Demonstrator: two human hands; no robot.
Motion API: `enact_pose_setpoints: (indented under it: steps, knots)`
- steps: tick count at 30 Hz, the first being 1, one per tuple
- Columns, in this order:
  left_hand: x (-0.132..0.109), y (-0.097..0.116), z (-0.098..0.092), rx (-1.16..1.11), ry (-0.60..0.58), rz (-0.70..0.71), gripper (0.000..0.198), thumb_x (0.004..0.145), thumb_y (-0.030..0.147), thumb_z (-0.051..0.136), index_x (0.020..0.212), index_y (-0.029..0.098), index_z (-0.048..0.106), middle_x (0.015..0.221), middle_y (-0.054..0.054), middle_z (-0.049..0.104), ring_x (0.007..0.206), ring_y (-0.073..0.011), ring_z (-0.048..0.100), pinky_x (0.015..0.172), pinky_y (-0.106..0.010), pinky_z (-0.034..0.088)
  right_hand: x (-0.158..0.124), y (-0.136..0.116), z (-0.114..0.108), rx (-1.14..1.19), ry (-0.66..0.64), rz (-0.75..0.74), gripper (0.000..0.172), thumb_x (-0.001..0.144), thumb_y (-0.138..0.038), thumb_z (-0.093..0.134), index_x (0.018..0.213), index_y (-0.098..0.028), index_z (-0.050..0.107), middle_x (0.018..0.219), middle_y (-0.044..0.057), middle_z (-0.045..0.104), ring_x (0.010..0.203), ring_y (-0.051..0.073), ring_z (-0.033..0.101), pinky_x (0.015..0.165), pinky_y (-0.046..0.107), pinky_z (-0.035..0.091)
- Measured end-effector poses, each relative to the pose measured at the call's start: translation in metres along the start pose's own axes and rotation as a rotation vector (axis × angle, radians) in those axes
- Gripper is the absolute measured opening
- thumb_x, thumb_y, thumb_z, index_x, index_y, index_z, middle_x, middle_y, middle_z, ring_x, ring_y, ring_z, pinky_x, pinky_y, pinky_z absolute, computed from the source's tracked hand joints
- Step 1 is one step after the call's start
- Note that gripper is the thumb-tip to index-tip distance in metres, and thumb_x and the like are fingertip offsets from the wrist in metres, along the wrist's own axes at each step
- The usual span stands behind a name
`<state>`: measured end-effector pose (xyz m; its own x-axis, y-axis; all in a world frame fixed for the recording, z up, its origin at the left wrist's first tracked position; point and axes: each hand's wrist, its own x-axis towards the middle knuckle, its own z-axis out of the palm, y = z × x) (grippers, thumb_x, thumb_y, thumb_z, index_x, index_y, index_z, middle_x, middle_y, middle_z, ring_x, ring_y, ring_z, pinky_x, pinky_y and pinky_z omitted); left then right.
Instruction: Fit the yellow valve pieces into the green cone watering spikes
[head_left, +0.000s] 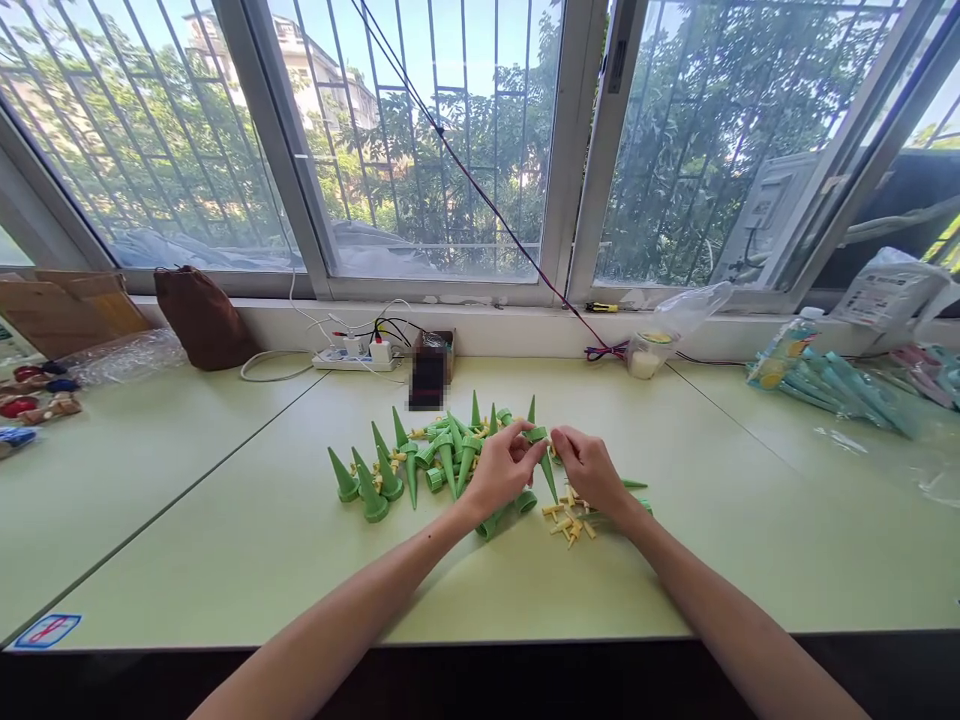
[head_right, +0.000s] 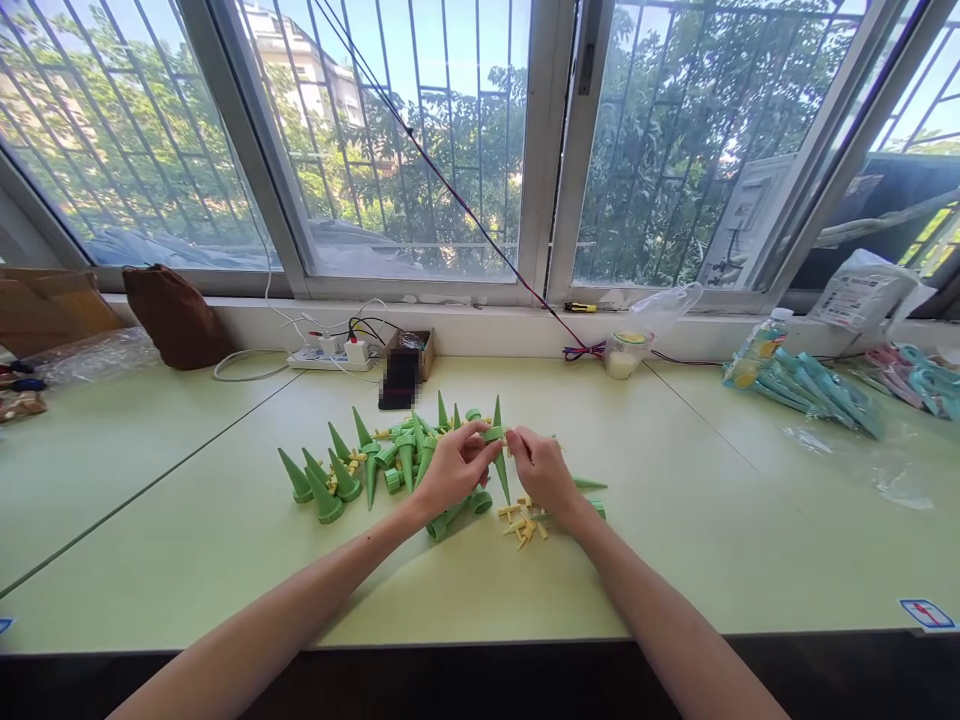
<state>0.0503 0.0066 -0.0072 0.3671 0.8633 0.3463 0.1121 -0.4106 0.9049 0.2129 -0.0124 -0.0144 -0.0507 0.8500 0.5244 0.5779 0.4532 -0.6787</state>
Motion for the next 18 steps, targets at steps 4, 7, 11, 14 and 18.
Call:
enact_pose_setpoints:
  steps: [4,7,11,14,18]
  knots:
    - [-0.003,0.004,-0.001,0.286,0.042,0.105,0.023,0.089,0.038,0.059,0.1,0.019,0.058,0.06,0.005,0.057,0.047,-0.0091,0.049,0.051,-0.021,0.038,0.003,0.006,-0.007,-0.014,0.028,0.023,0.041,0.102,-0.042,0.034,0.068,-0.02,0.045,0.054,-0.006,0.037,0.051,0.012,0.034,0.053,0.026,0.028]
    - [-0.005,0.008,-0.002,0.422,0.016,0.135,0.021,0.089,0.033,0.058,0.104,0.019,0.059,0.061,0.004,0.061,0.052,-0.011,0.052,0.056,-0.022,0.039,0.004,0.012,-0.012,-0.061,0.019,0.01,0.038,0.1,-0.04,0.038,0.069,-0.02,0.049,0.053,-0.005,0.04,0.05,0.012,0.035,0.053,0.026,0.029]
    - [-0.007,0.01,-0.001,0.532,-0.036,0.109,0.023,0.089,0.033,0.057,0.109,0.02,0.061,0.063,0.002,0.065,0.057,-0.0149,0.058,0.058,-0.024,0.04,0.005,0.018,-0.016,-0.122,-0.077,-0.023,0.028,0.094,-0.033,0.049,0.07,-0.019,0.052,0.056,-0.004,0.048,0.052,0.012,0.039,0.054,0.025,0.032]
    - [-0.008,0.008,-0.001,0.601,-0.06,0.091,0.024,0.089,0.031,0.056,0.11,0.021,0.062,0.066,0.001,0.068,0.059,-0.0169,0.061,0.059,-0.025,0.042,0.005,0.017,-0.018,-0.109,-0.105,-0.035,0.02,0.092,-0.028,0.052,0.075,-0.019,0.057,0.058,-0.003,0.054,0.054,0.012,0.045,0.056,0.025,0.036]
    - [-0.008,0.005,-0.003,0.688,-0.084,0.065,0.025,0.089,0.032,0.057,0.11,0.021,0.065,0.069,-0.001,0.071,0.063,-0.0194,0.065,0.063,-0.027,0.045,0.006,0.015,-0.024,-0.082,-0.114,-0.058,0.015,0.09,-0.025,0.053,0.078,-0.019,0.059,0.063,-0.002,0.059,0.057,0.013,0.051,0.057,0.025,0.04]
